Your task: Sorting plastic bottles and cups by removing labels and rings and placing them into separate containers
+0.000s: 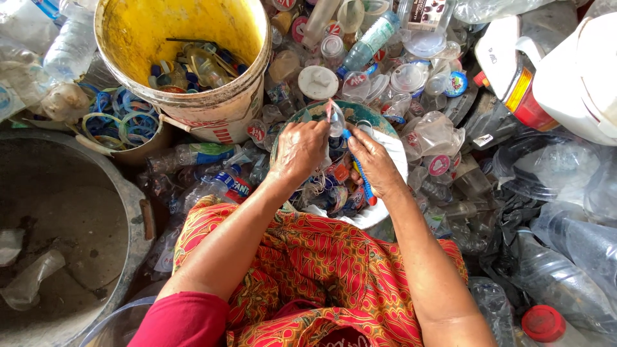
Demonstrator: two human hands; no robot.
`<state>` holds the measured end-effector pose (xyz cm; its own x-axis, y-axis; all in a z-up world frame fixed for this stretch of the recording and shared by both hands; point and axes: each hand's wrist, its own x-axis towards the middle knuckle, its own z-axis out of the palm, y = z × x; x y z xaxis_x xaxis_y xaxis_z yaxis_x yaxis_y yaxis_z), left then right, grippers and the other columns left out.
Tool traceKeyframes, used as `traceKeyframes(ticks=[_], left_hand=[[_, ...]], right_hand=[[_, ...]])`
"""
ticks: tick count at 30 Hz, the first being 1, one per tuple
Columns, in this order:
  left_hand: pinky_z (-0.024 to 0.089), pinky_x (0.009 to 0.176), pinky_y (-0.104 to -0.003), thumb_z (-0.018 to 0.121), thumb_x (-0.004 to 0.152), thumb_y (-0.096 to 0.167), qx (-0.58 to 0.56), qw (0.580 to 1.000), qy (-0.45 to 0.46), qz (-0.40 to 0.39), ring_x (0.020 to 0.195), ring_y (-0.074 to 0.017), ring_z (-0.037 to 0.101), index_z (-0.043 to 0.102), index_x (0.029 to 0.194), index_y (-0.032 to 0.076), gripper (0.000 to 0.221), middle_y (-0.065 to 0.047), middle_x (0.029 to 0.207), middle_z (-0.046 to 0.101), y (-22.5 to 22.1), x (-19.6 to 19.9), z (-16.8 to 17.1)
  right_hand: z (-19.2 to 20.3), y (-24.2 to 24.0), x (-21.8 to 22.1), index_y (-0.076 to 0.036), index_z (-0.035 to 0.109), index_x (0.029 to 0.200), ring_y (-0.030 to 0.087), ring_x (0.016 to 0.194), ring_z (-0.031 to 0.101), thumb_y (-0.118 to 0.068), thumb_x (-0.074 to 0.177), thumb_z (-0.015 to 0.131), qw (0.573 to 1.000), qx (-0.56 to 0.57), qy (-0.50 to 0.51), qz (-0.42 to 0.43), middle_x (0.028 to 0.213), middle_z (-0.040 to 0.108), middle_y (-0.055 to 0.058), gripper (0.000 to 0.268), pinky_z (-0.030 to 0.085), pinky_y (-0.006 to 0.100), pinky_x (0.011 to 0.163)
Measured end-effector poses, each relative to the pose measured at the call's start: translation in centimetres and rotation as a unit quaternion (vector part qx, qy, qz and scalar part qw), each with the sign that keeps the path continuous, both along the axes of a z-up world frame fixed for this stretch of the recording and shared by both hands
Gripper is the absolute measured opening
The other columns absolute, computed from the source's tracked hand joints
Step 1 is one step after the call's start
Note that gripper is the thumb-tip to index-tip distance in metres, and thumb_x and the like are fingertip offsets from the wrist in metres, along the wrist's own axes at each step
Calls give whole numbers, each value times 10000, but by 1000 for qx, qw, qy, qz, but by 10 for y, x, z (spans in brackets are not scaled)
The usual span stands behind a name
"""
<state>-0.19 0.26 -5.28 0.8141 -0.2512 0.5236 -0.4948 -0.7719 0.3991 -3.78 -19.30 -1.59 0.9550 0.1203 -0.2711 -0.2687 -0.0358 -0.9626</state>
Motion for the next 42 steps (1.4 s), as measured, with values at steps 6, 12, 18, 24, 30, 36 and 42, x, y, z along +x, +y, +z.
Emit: traceKeyframes(ticks=[6,12,18,24,30,36,42], left_hand=[[542,733,-372,518,1013,258,7,1000,-16,-16,714,-245,726,648,945,236,149,-3,681,636,-3,0,-3],[532,689,-338,524,1010,242,12,999,-40,-26,687,-219,707,657,920,243,161,14,674,615,-4,-2,3],[535,701,-364,582,1000,238,-12,998,-28,-53,744,-263,703,653,948,243,88,-28,722,629,-6,-6,13],[578,809,-506,661,960,343,-82,976,198,-46,897,-380,732,698,1081,222,176,-121,892,744,-11,-7,4],[588,800,-494,668,938,373,-126,961,244,-31,928,-352,736,714,1050,294,144,-50,924,773,-4,-10,33],[549,716,-331,613,1033,339,3,996,45,-80,793,-213,739,716,940,249,165,32,765,718,-9,7,3],[531,706,-384,638,991,311,14,988,-19,-155,800,-276,709,648,867,219,155,-29,736,672,-6,-6,20]], right_hand=[[-16,-15,5,-290,549,1475,168,441,578,-337,1017,634,995,43,81,25,729,636,182,468,425,225,314],[13,-17,-4,-293,481,1511,203,403,545,-303,1025,603,985,117,112,59,715,602,223,501,418,255,295],[26,-31,-4,-236,420,1536,133,319,472,-233,1044,530,973,186,84,110,681,592,221,504,345,194,243],[4,-34,6,-220,515,1436,146,309,464,-256,1042,549,979,181,54,73,657,595,224,397,356,222,237],[-1,-42,3,-191,494,1469,157,316,532,-237,1045,544,989,130,21,73,703,637,244,430,391,219,239],[27,-37,-13,-191,416,1551,110,319,517,-264,1021,555,977,158,67,125,673,642,233,553,381,179,235],[3,-51,-14,-230,483,1509,145,293,445,-227,1032,532,952,251,121,127,614,577,259,479,354,204,228]])
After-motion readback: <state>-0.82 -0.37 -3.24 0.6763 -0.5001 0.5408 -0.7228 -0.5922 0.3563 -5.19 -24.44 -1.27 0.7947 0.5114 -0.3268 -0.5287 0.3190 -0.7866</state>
